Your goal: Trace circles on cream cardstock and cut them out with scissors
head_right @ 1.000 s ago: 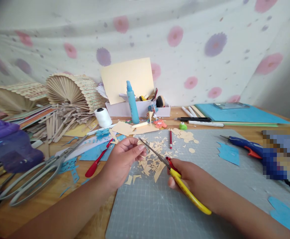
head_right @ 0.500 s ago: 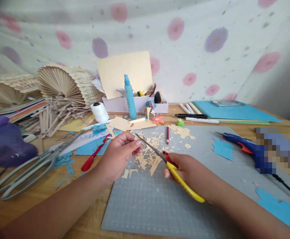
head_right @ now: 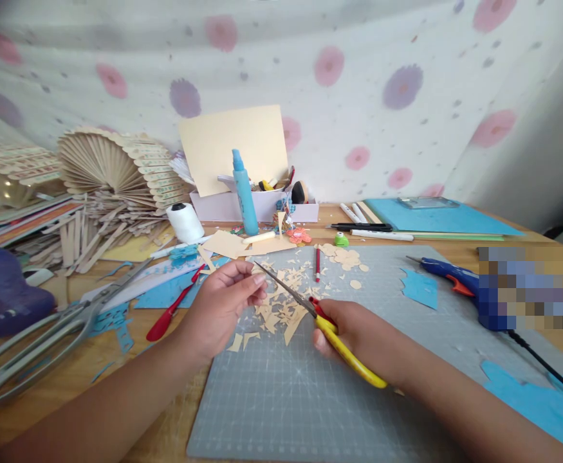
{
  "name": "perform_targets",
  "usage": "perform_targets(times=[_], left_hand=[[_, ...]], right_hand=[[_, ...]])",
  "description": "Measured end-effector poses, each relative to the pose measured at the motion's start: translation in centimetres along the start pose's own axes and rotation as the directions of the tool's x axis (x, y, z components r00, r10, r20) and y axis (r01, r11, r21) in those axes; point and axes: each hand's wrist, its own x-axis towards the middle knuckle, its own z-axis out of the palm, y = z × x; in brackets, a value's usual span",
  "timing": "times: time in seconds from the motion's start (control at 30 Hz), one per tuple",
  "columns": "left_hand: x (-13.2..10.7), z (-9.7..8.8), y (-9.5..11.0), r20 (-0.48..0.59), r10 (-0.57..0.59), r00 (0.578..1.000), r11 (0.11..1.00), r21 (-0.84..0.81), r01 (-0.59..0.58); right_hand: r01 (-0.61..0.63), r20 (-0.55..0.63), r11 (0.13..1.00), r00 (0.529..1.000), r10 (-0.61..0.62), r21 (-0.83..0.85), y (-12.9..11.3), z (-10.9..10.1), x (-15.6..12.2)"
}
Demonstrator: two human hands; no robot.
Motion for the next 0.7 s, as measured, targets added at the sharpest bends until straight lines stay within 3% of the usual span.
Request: perform_targets(times=[0.13,0.3,0.43,0.7], left_hand=[[0.15,-0.09,-0.21,0.014,0.033,0.999,0.999,-0.028,-0.033],[0.09,-0.12,-0.31,0.013,0.053,0.999,0.997,-0.051,-0.052],[-0.14,0.01,-0.16,0.006,0.034,0.999,0.997,-0.064,-0.033],[-0.38,0.2,0.04,0.02,0.026,0.999,0.997,-0.079,-0.024]], right_hand=[[0.108,0.004,0.988,0.994,-0.108,-0.108,0.07,-0.29,-0.71],[0.097,0.005,0.985,0.995,-0.098,-0.141,0.38,-0.17,-0.58],[0.118,0.047,0.991,0.992,-0.116,-0.063,-0.13,-0.39,-0.33],[0.027,0.059,0.993,0.998,-0.034,0.119,-0.56,-0.47,-0.02]])
